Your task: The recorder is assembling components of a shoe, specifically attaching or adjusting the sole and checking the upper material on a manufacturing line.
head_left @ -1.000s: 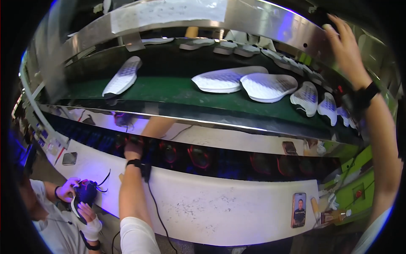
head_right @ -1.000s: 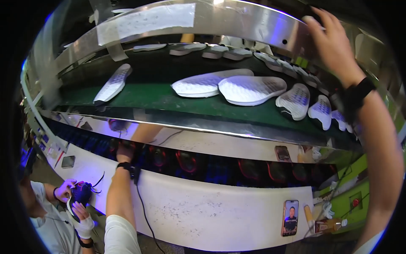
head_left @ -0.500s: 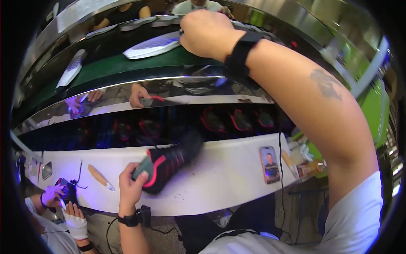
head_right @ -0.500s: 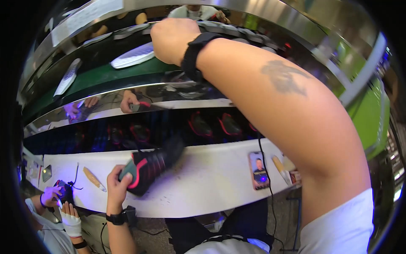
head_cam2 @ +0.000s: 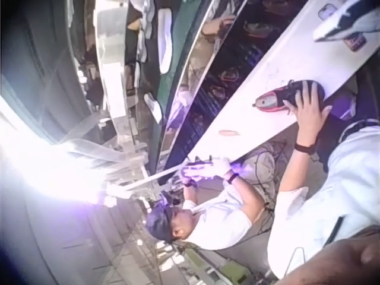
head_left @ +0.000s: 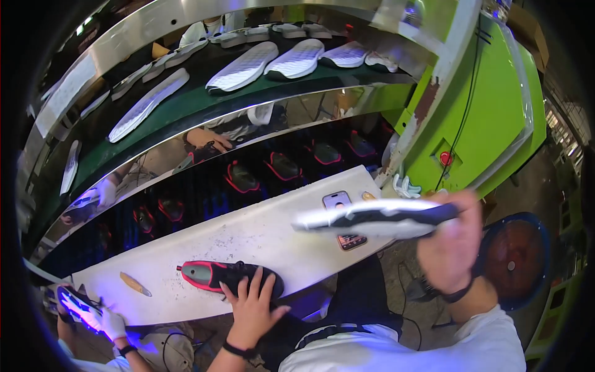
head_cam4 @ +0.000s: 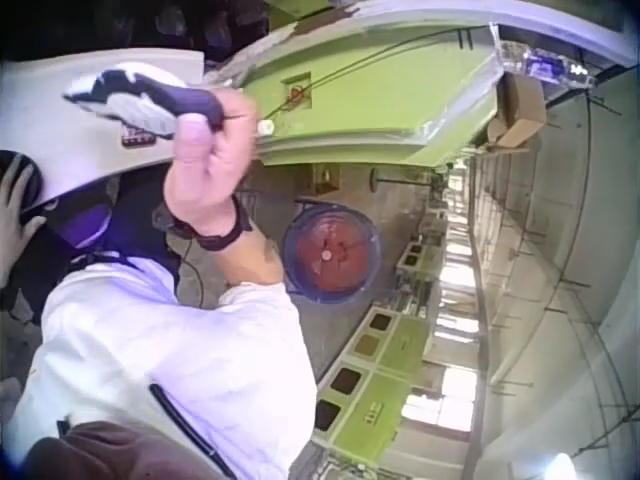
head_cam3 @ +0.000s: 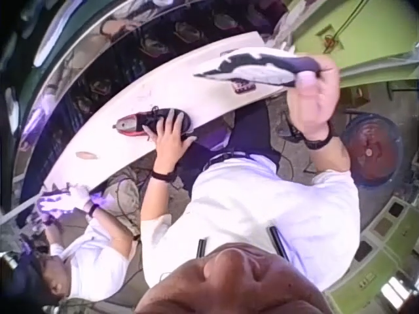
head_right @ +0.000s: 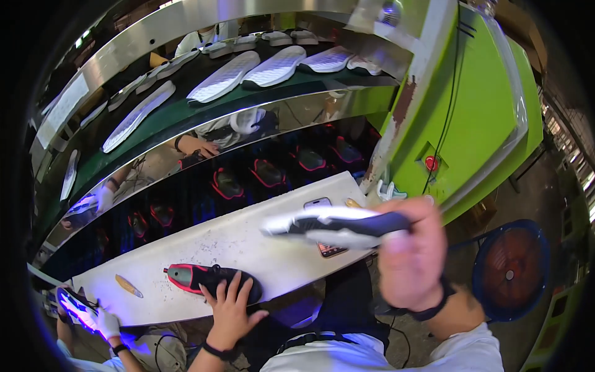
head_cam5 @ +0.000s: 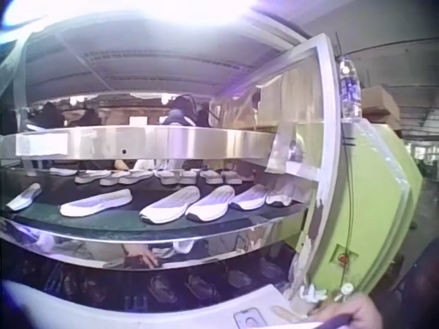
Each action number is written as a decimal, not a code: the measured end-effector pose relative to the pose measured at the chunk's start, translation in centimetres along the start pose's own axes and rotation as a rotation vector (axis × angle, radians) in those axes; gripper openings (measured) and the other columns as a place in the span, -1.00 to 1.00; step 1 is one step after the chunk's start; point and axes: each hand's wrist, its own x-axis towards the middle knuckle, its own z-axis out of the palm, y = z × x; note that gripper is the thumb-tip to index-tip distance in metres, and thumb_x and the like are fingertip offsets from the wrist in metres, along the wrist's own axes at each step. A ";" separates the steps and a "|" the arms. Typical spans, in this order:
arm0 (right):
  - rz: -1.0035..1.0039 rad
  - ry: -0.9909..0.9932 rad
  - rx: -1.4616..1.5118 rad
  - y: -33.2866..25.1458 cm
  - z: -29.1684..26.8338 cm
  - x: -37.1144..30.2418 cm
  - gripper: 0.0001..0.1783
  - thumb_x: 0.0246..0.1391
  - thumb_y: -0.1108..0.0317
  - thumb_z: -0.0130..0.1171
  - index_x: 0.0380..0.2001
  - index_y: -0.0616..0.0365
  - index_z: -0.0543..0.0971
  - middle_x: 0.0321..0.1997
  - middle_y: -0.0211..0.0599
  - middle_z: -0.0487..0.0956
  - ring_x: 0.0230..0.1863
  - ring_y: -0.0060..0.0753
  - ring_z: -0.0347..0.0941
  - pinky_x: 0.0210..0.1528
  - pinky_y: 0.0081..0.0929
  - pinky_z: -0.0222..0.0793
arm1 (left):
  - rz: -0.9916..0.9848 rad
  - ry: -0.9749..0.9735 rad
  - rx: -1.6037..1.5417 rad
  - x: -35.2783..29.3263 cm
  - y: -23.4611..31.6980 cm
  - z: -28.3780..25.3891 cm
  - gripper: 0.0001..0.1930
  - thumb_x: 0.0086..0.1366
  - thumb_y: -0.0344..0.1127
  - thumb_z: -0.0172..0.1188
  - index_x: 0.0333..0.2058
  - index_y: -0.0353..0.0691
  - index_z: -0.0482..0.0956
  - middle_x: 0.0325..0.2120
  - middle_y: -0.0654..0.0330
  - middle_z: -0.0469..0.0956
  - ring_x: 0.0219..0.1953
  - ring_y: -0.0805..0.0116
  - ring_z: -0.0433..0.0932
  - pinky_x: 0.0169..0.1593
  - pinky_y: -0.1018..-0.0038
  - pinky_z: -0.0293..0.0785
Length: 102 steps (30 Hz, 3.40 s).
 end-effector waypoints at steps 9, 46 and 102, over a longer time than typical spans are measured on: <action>0.430 -0.505 0.301 7.0 -2.5 -8.2 -0.58 0.04 0.15 0.48 -0.34 0.24 0.52 -0.25 -0.16 0.70 -0.16 -0.38 0.63 -0.08 -0.43 0.51 | -0.004 0.536 -0.498 6.4 -2.2 -5.7 -0.50 0.01 -0.07 0.47 -0.17 -0.30 0.57 -0.32 0.06 0.61 -0.23 0.08 0.60 0.01 0.23 0.52; 0.218 -0.716 0.202 2.3 2.6 -8.0 -0.55 -0.06 0.15 0.53 -0.36 0.26 0.52 0.04 0.13 0.53 0.12 0.12 0.56 0.07 -0.19 0.54 | -0.020 0.270 -0.826 -2.8 8.7 -7.3 -0.60 -0.07 -0.18 0.64 -0.44 -0.28 0.60 0.02 -0.09 0.48 -0.22 0.37 0.56 -0.29 0.56 0.51; 0.524 -0.726 0.257 7.5 1.7 -4.7 -0.18 0.40 -0.21 -0.30 -0.30 0.39 0.66 -0.14 0.18 0.63 0.07 0.18 0.54 0.29 0.07 0.29 | 0.045 0.391 -0.908 1.6 8.1 2.0 -0.56 -0.25 -0.33 0.53 -0.36 -0.14 0.51 -0.43 0.21 0.41 -0.36 0.17 0.47 -0.23 0.29 0.33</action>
